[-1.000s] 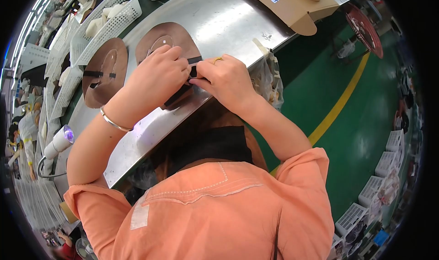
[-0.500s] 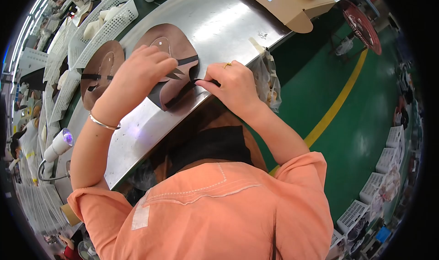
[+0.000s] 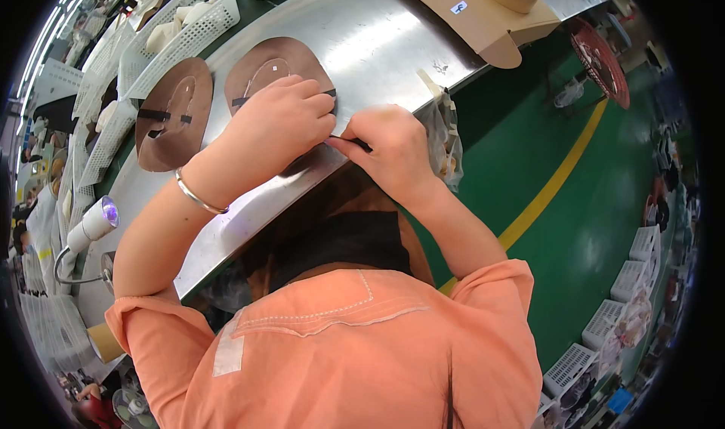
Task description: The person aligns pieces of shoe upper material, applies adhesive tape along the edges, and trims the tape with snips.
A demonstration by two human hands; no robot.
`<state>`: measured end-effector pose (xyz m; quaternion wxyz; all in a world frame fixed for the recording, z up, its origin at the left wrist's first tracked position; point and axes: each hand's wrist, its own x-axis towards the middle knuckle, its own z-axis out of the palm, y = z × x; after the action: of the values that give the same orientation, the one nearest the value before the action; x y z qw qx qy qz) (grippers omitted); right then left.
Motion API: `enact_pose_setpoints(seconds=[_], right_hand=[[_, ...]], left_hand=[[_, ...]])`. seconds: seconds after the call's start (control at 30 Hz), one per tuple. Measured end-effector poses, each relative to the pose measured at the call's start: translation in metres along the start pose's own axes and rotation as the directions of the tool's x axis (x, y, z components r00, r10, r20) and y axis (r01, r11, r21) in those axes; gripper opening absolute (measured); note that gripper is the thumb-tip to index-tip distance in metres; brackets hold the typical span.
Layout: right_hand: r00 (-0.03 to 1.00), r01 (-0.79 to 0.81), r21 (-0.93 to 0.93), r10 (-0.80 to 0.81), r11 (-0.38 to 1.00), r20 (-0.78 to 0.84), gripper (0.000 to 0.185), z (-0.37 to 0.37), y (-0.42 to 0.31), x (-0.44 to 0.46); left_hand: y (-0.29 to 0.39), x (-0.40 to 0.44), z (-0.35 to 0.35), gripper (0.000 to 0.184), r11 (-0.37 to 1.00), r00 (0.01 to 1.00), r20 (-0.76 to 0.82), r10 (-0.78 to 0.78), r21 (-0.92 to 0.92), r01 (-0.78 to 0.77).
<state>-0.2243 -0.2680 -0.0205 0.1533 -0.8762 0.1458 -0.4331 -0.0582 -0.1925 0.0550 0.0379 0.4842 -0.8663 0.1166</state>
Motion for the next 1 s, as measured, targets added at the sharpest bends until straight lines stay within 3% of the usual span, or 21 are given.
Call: enact_pose_setpoints(seconds=[0.1, 0.17, 0.2, 0.23, 0.3, 0.33, 0.4, 0.5, 0.53, 0.6, 0.7, 0.8, 0.83, 0.9, 1.0], right_hand=[[0.999, -0.042, 0.086, 0.042, 0.995, -0.002, 0.025, -0.004, -0.004, 0.003], [0.956, -0.279, 0.249, 0.292, 0.928, -0.016, 0.023, 0.0, -0.003, -0.003], [0.91, -0.391, 0.326, 0.416, 0.861, -0.007, 0.021, 0.0, -0.003, -0.007], [0.793, -0.576, 0.482, 0.594, 0.66, 0.135, 0.022, -0.007, -0.006, -0.007], [0.757, -0.626, 0.499, 0.622, 0.6, 0.202, 0.024, -0.005, 0.009, -0.022], [0.738, -0.649, 0.506, 0.632, 0.568, 0.236, 0.025, -0.005, 0.012, -0.024], [0.751, -0.656, 0.46, 0.577, 0.599, 0.32, 0.029, -0.011, 0.014, -0.036], [0.8, -0.598, 0.504, 0.504, 0.623, 0.326, 0.033, -0.001, 0.021, -0.055], [0.824, -0.561, 0.532, 0.49, 0.634, 0.285, 0.033, 0.006, 0.02, -0.054], [0.868, -0.478, 0.583, 0.455, 0.656, 0.199, 0.033, 0.023, 0.016, -0.051], [0.848, -0.526, 0.552, 0.452, 0.647, 0.278, 0.032, 0.028, 0.002, -0.027], [0.815, -0.553, 0.65, 0.5, 0.521, 0.292, 0.031, 0.033, -0.002, -0.007], [0.807, -0.542, 0.707, 0.517, 0.454, 0.287, 0.031, 0.032, -0.006, 0.001], [0.785, -0.532, 0.775, 0.542, 0.342, 0.3, 0.032, 0.029, -0.015, 0.013], [0.8, -0.496, 0.799, 0.536, 0.339, 0.269, 0.032, 0.035, -0.017, 0.024]], left_hand=[[-0.001, -0.002, 0.003, 0.002, 1.0, 0.999, 0.039, 0.0, -0.012, 0.0], [-0.001, -0.004, 0.002, 0.007, 0.999, 0.998, 0.064, -0.011, -0.029, 0.013], [0.0, -0.008, 0.002, 0.01, 0.992, 0.996, -0.033, -0.087, -0.095, 0.084], [0.0, -0.014, 0.003, 0.014, 0.975, 0.978, -0.123, -0.167, -0.168, 0.145], [-0.003, -0.032, 0.011, 0.021, 0.919, 0.904, -0.263, -0.336, -0.302, 0.254], [0.004, -0.039, 0.011, 0.02, 0.786, 0.807, -0.228, -0.545, -0.474, 0.397], [0.027, -0.055, 0.01, 0.018, 0.37, 0.517, -0.033, -0.855, -0.738, 0.565], [0.041, -0.082, 0.028, 0.025, 0.166, 0.418, 0.199, -0.886, -0.705, 0.689], [0.05, -0.082, 0.037, 0.027, 0.202, 0.423, 0.14, -0.895, -0.718, 0.666], [0.056, -0.076, 0.057, 0.027, 0.453, 0.525, -0.097, -0.846, -0.651, 0.609], [0.049, -0.071, 0.07, 0.027, 0.442, 0.576, -0.031, -0.817, -0.674, 0.592], [0.04, -0.072, 0.055, 0.027, -0.077, 0.445, 0.31, -0.84, -0.88, 0.468], [0.04, -0.07, 0.047, 0.028, -0.13, 0.446, 0.287, -0.848, -0.928, 0.349], [0.038, -0.067, 0.035, 0.029, -0.15, 0.456, 0.282, -0.844, -0.941, 0.304], [0.036, -0.058, 0.023, 0.03, -0.216, 0.422, 0.292, -0.858, -0.951, 0.219]])
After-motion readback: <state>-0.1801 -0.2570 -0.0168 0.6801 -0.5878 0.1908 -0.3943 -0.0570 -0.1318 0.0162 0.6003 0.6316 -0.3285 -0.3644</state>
